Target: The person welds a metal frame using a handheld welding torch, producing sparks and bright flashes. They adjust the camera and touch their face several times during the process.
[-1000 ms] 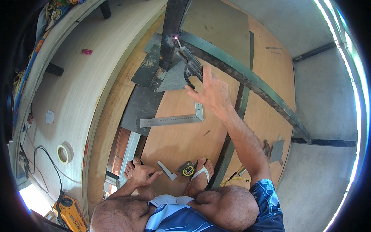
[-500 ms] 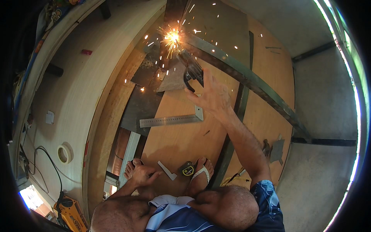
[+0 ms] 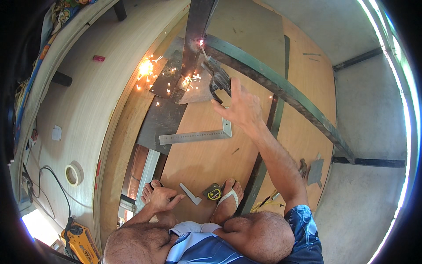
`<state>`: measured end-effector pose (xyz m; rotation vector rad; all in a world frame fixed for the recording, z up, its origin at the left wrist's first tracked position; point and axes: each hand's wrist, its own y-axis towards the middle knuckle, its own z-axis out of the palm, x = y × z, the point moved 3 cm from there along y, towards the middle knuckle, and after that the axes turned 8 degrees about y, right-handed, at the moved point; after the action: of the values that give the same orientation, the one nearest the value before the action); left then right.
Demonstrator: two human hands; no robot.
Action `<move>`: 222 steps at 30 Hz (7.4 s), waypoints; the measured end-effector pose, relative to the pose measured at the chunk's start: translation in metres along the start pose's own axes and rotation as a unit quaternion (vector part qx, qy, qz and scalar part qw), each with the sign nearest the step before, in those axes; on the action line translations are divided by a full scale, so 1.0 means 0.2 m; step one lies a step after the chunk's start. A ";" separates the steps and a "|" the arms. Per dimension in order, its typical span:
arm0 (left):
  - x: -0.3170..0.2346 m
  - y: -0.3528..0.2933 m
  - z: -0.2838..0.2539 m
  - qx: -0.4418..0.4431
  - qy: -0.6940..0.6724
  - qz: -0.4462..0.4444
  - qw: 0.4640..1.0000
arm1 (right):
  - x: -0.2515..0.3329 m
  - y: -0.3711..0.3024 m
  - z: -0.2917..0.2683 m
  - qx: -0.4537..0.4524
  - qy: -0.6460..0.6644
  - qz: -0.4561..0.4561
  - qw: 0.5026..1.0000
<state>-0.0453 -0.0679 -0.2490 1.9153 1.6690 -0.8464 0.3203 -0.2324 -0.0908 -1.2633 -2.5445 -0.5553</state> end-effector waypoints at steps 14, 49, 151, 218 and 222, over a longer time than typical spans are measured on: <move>-0.01 -0.01 0.01 -0.003 -0.003 0.004 1.000 | -0.01 0.02 0.02 -0.005 -0.023 -0.001 1.000; -0.03 -0.01 0.01 -0.038 -0.017 0.015 0.999 | -0.05 0.01 0.03 -0.009 -0.069 -0.016 0.997; -0.03 -0.03 0.02 -0.033 -0.025 0.012 0.999 | -0.06 0.03 0.04 0.013 -0.076 -0.016 0.997; -0.03 -0.04 0.01 0.003 -0.015 -0.013 1.000 | -0.08 0.01 0.07 0.006 -0.075 -0.019 0.997; -0.03 -0.04 0.01 -0.016 -0.022 -0.002 1.000 | -0.07 0.01 0.06 0.001 -0.082 -0.023 0.996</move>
<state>-0.0533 -0.0721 -0.2453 1.8587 1.6519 -0.8531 0.3308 -0.2359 -0.1070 -1.3033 -2.7120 -0.4779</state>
